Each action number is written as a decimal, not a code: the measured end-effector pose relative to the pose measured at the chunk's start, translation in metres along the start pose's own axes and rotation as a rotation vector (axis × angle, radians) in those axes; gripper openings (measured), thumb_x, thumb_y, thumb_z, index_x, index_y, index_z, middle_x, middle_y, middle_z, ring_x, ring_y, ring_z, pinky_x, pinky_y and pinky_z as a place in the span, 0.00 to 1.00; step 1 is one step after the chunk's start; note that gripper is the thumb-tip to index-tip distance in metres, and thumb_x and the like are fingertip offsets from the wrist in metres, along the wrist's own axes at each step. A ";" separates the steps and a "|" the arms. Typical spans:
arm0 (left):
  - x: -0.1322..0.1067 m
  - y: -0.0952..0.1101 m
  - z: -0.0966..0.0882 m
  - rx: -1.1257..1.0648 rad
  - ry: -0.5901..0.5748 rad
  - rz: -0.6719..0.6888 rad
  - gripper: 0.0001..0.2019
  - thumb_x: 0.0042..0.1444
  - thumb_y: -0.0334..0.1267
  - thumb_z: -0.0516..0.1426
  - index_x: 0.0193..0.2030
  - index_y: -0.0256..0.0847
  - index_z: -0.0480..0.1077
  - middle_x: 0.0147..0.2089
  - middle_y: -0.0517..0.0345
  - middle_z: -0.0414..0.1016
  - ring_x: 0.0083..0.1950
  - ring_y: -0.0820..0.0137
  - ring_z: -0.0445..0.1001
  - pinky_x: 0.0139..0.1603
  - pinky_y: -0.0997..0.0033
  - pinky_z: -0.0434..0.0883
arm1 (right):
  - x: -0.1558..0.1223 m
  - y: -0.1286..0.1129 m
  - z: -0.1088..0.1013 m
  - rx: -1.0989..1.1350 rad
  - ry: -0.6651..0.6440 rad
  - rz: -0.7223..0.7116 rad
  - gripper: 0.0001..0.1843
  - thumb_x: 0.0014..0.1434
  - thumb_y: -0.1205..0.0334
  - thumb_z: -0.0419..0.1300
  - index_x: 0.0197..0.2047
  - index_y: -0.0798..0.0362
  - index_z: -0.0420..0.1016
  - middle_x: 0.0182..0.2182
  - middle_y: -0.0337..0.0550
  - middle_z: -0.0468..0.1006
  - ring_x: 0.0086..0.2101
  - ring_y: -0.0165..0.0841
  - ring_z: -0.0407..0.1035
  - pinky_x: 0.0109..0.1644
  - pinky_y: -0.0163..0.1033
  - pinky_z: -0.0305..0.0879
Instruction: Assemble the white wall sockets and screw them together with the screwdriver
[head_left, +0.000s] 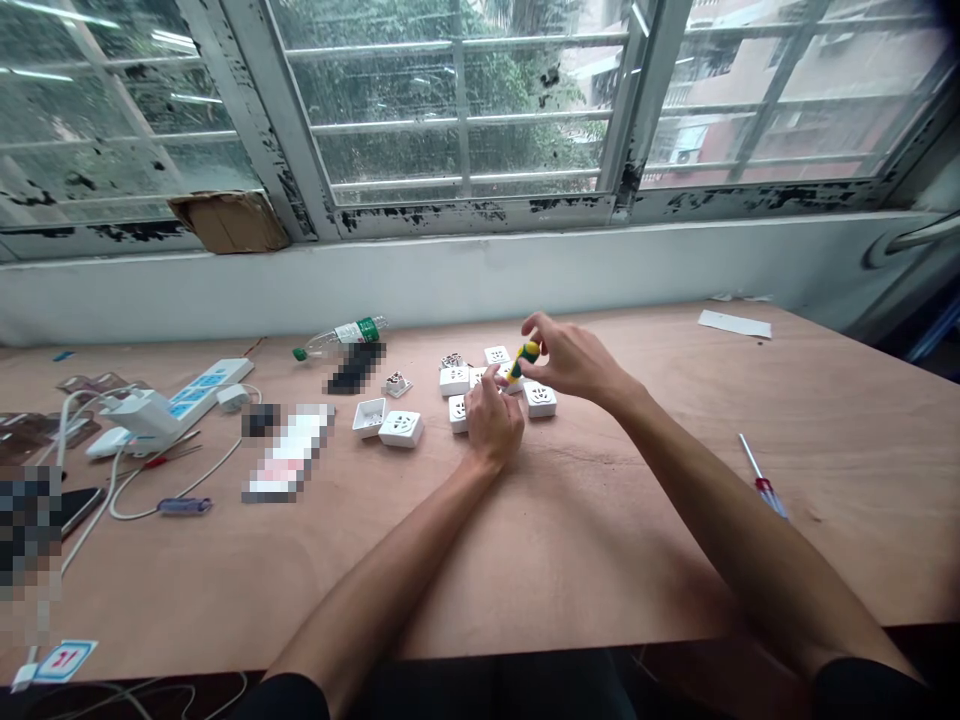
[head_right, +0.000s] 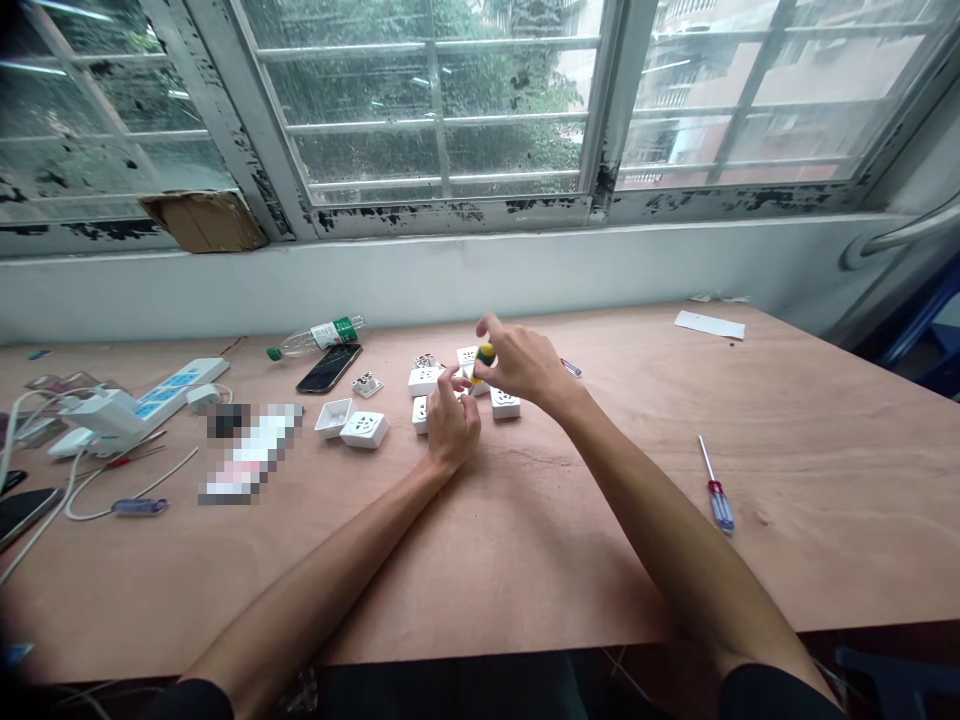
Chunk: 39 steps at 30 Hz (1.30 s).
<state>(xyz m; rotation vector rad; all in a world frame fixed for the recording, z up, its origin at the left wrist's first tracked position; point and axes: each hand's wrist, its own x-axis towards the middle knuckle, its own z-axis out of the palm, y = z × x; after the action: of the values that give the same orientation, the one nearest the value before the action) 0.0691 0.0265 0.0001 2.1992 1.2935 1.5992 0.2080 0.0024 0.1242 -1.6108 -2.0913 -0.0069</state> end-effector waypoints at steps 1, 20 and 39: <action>0.000 0.000 0.000 0.014 -0.010 0.024 0.25 0.55 0.22 0.49 0.59 0.42 0.55 0.43 0.54 0.75 0.45 0.62 0.74 0.51 0.54 0.67 | 0.001 0.001 -0.001 0.067 0.076 -0.008 0.19 0.58 0.58 0.59 0.52 0.52 0.64 0.39 0.47 0.80 0.35 0.37 0.72 0.34 0.39 0.61; -0.002 -0.001 0.001 0.068 -0.276 0.285 0.27 0.56 0.25 0.51 0.64 0.37 0.56 0.47 0.51 0.78 0.52 0.58 0.73 0.54 0.52 0.67 | 0.000 0.019 -0.022 0.196 0.294 0.020 0.15 0.52 0.61 0.61 0.43 0.51 0.65 0.35 0.44 0.75 0.31 0.32 0.67 0.35 0.41 0.66; -0.002 0.000 0.001 0.077 -0.288 0.280 0.28 0.56 0.25 0.51 0.64 0.36 0.56 0.47 0.50 0.78 0.52 0.58 0.73 0.53 0.52 0.68 | 0.000 0.022 -0.022 0.185 0.250 0.025 0.14 0.51 0.62 0.61 0.42 0.51 0.65 0.32 0.43 0.74 0.30 0.33 0.67 0.33 0.41 0.65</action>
<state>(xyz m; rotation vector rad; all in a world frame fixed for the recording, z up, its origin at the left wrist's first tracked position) 0.0702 0.0253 -0.0017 2.6357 1.0186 1.2613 0.2359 0.0026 0.1369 -1.4456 -1.8260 -0.0065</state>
